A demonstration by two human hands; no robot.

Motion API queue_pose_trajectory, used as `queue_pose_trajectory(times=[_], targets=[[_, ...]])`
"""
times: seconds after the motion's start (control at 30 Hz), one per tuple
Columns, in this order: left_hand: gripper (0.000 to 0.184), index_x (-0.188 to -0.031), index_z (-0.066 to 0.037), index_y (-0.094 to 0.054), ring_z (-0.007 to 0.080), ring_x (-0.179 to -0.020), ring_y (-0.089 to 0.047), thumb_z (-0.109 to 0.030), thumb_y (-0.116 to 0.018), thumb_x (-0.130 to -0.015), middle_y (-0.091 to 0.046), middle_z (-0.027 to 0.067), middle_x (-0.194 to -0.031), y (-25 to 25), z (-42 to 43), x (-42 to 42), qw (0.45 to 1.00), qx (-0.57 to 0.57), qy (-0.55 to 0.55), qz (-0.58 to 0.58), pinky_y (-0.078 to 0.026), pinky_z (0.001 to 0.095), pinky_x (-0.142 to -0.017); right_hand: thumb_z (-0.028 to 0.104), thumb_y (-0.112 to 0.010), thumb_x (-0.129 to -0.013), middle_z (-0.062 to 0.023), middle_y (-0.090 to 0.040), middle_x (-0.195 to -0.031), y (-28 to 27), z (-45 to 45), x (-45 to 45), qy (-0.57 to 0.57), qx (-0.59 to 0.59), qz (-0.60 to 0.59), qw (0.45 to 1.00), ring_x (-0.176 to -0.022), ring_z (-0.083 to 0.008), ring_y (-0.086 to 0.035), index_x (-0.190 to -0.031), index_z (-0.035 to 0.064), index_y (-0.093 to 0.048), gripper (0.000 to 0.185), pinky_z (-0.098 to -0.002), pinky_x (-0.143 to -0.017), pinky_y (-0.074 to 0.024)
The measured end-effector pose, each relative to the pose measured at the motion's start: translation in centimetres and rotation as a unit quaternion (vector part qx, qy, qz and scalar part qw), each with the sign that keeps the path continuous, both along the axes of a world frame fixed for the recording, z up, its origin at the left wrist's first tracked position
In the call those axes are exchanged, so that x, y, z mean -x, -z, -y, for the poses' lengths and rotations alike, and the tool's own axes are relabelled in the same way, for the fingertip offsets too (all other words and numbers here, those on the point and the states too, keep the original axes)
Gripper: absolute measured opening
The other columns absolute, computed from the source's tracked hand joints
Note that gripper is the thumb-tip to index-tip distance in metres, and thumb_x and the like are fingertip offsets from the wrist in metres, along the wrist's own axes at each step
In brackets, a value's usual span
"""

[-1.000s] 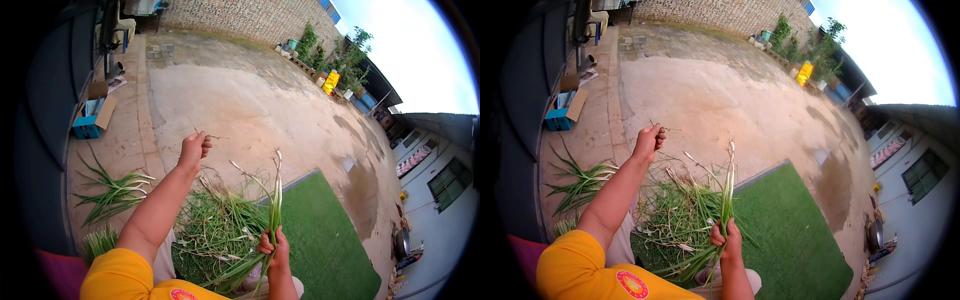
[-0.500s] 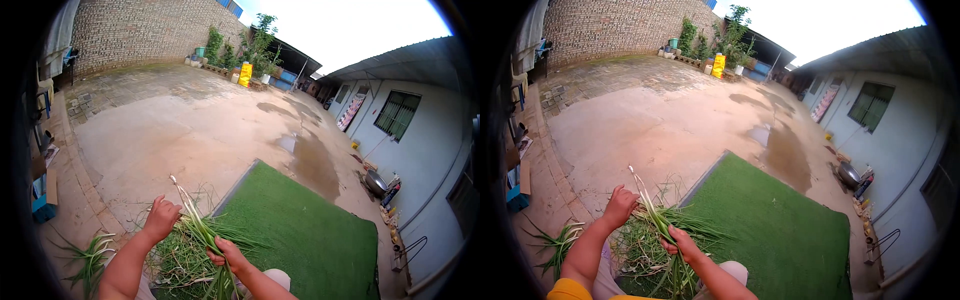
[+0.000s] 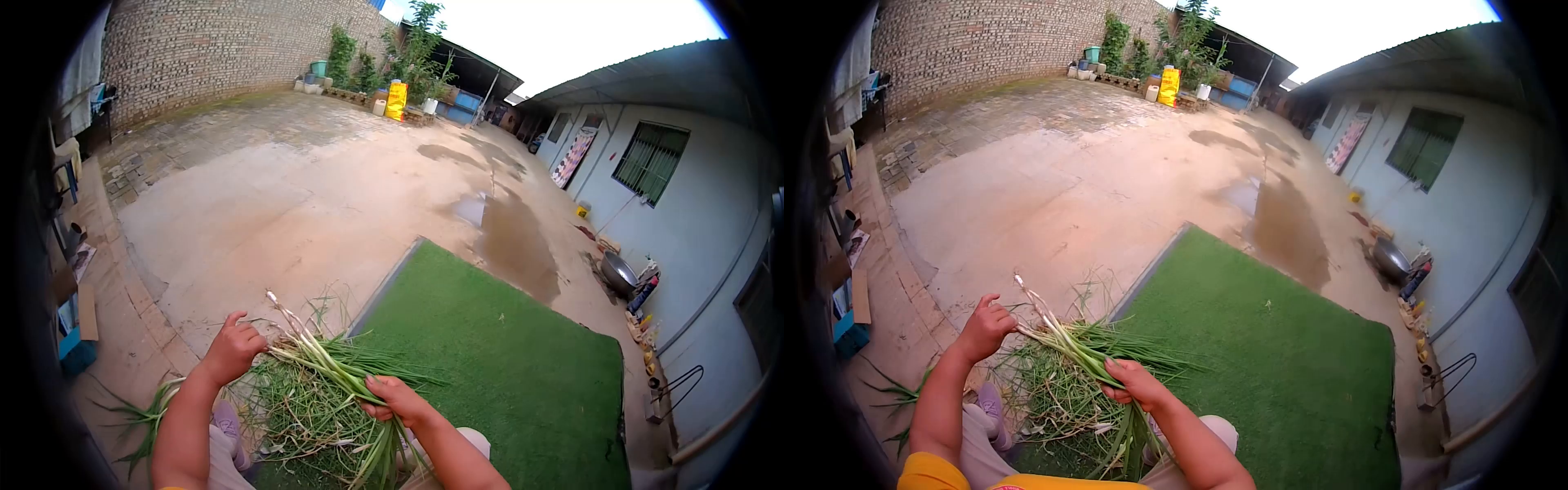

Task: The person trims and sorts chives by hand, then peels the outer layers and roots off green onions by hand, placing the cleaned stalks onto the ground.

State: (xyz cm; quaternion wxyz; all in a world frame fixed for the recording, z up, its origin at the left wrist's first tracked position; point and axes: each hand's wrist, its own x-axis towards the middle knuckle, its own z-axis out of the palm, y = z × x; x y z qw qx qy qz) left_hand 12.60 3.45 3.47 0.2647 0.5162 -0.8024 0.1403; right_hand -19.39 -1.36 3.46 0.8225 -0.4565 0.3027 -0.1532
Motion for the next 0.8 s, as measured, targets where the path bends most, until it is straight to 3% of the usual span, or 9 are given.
queue_pose_trajectory(times=[0.23, 0.3, 0.43, 0.5, 0.57, 0.63, 0.7, 0.73, 0.8], targets=[[0.004, -0.071, -0.009, -0.052, 0.0219, -0.073, -0.054, -0.005, -0.054, -0.072, -0.053, 0.0044, -0.068, 1.0, 0.2, -3.9, 0.998, -0.035, -0.046, 0.005, -0.039, 0.0408, -0.087, 0.036, -0.043, -0.091, -0.0043, -0.049, -0.059, -0.2, -0.2, 0.9, 0.017, -0.043, -0.031, 0.998, -0.037, -0.0027, -0.027, -0.089, 0.0055, -0.048, 0.031, -0.0169, -0.034, -0.0205], [0.004, -0.071, -0.006, -0.052, 0.0261, -0.07, -0.054, -0.005, -0.054, -0.075, -0.054, 0.0083, -0.067, 2.4, 0.0, -7.2, 0.978, 0.031, -0.199, -0.048, -0.041, 0.0387, -0.078, 0.035, -0.043, -0.091, -0.0057, -0.049, -0.057, -0.6, 0.2, 2.5, 0.056, -0.036, -0.02, 0.998, -0.036, -0.0032, -0.027, -0.088, 0.005, -0.049, 0.03, -0.017, -0.034, -0.0219], [0.014, -0.065, -0.004, -0.054, 0.0305, -0.064, -0.054, -0.012, -0.057, -0.076, -0.055, 0.0126, -0.063, 1.7, -0.8, -7.0, 0.954, 0.019, -0.27, -0.131, -0.042, 0.0404, -0.067, 0.034, -0.043, -0.091, -0.0071, -0.049, -0.057, -0.5, 0.7, 3.8, 0.138, -0.029, -0.013, 0.99, -0.035, -0.0035, -0.026, -0.084, 0.0046, -0.049, 0.031, -0.0176, -0.033, -0.0231], [0.028, -0.058, -0.004, -0.053, 0.0312, -0.062, -0.053, -0.024, -0.06, -0.077, -0.056, 0.0123, -0.061, 2.5, -0.5, -3.6, 0.971, -0.08, -0.196, -0.111, -0.042, 0.04, -0.062, 0.035, -0.043, -0.091, -0.0068, -0.049, -0.057, 0.0, 0.7, 3.1, 0.146, -0.021, -0.012, 0.989, -0.036, -0.0039, -0.027, -0.083, 0.0051, -0.049, 0.032, -0.0177, -0.034, -0.0235], [0.037, -0.058, -0.003, -0.056, 0.0328, -0.062, -0.053, -0.034, -0.061, -0.077, -0.055, 0.0131, -0.059, 1.9, -0.6, 0.2, 0.946, -0.235, -0.16, -0.158, -0.042, 0.04, -0.059, 0.036, -0.043, -0.091, -0.006, -0.049, -0.057, 0.6, 0.8, 2.4, 0.154, 0.018, -0.013, 0.988, -0.037, -0.0045, -0.029, -0.083, 0.0056, -0.048, 0.032, -0.0183, -0.035, -0.0244], [0.043, -0.07, -0.001, -0.059, 0.0276, -0.074, -0.059, -0.043, -0.058, -0.079, -0.06, 0.0124, -0.071, 2.0, -0.3, 2.6, 0.884, -0.401, -0.08, -0.228, -0.045, 0.0371, -0.066, 0.036, -0.042, -0.092, -0.0055, -0.05, -0.058, 0.2, 0.3, 1.0, 0.167, 0.053, -0.033, 0.984, -0.038, -0.0049, -0.031, -0.083, 0.0054, -0.049, 0.032, -0.0189, -0.036, -0.0255], [0.046, -0.088, 0.001, -0.057, 0.0228, -0.091, -0.059, -0.045, -0.053, -0.084, -0.062, 0.013, -0.091, 4.7, -0.2, 4.7, 0.811, -0.403, 0.033, -0.422, -0.045, 0.0346, -0.078, 0.035, -0.042, -0.092, -0.005, -0.052, -0.059, 0.9, -0.4, -0.6, 0.181, 0.085, -0.047, 0.979, -0.039, -0.0053, -0.033, -0.083, 0.0052, -0.049, 0.032, -0.0196, -0.037, -0.0266], [0.046, -0.088, 0.001, -0.057, 0.0228, -0.091, -0.059, -0.045, -0.053, -0.084, -0.062, 0.013, -0.091, 4.6, -0.4, 5.8, 0.813, -0.402, 0.027, -0.419, -0.045, 0.0346, -0.078, 0.031, -0.042, -0.092, -0.0033, -0.053, -0.059, 2.0, -0.7, -1.5, 0.198, 0.207, -0.091, 0.954, -0.041, -0.0068, -0.037, -0.082, 0.0041, -0.051, 0.03, -0.0207, -0.039, -0.0297], [0.045, -0.103, 0.003, -0.048, 0.0235, -0.102, -0.054, -0.039, -0.045, -0.09, -0.057, 0.0159, -0.106, 3.9, -0.1, 7.8, 0.57, -0.43, 0.08, -0.696, -0.044, 0.0352, -0.086, 0.021, -0.044, -0.092, -0.0036, -0.054, -0.06, 3.4, -1.7, -3.7, 0.211, 0.378, -0.128, 0.892, -0.049, -0.0106, -0.049, -0.08, 0.0017, -0.053, 0.025, -0.0256, -0.046, -0.0374]])
